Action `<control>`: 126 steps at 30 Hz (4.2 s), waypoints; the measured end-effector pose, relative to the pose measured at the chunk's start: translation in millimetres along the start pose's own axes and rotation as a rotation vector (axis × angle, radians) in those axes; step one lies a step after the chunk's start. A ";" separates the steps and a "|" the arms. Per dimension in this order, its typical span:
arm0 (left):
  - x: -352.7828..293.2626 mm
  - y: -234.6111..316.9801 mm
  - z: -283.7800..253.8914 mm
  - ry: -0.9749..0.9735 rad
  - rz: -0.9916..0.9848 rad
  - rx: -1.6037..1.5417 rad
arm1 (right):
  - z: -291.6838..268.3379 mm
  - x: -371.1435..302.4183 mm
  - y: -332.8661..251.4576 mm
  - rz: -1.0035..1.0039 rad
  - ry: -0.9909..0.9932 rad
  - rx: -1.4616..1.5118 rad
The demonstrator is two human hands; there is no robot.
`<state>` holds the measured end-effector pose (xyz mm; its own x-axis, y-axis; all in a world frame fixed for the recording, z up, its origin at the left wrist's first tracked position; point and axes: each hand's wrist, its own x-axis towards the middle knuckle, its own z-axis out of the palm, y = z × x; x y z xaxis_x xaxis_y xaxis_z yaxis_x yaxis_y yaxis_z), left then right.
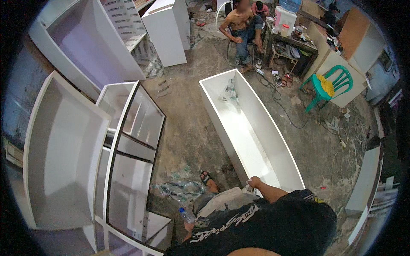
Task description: The person applies a liquid from a bottle to a cloth and uses it to wipe down the edges and surfaces of white wooden cabinet components.
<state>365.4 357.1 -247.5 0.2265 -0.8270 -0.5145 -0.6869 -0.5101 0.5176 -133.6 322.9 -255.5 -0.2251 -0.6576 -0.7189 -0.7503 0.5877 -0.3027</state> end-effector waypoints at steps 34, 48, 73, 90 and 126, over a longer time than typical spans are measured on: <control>474.4 482.3 -89.2 -0.424 0.597 0.518 | -176.4 191.4 -218.2 0.311 0.364 0.653; 563.4 622.4 -59.3 -0.919 0.663 0.249 | -221.0 193.5 -333.9 0.334 0.447 0.959; 642.1 716.5 -125.8 -1.524 0.544 0.943 | -271.6 133.8 -449.8 0.812 1.116 0.684; 659.0 663.3 -13.4 -1.216 0.957 0.517 | -74.7 84.9 -478.2 1.641 0.802 1.152; 631.4 685.7 24.7 -1.492 1.039 0.741 | -138.8 135.9 -471.8 1.384 0.650 1.208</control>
<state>20.4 -509.1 -234.4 -0.7810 0.3374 -0.5255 -0.3432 0.4712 0.8125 103.6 -109.2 -123.6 -0.5613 0.5887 -0.5816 0.8071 0.5450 -0.2272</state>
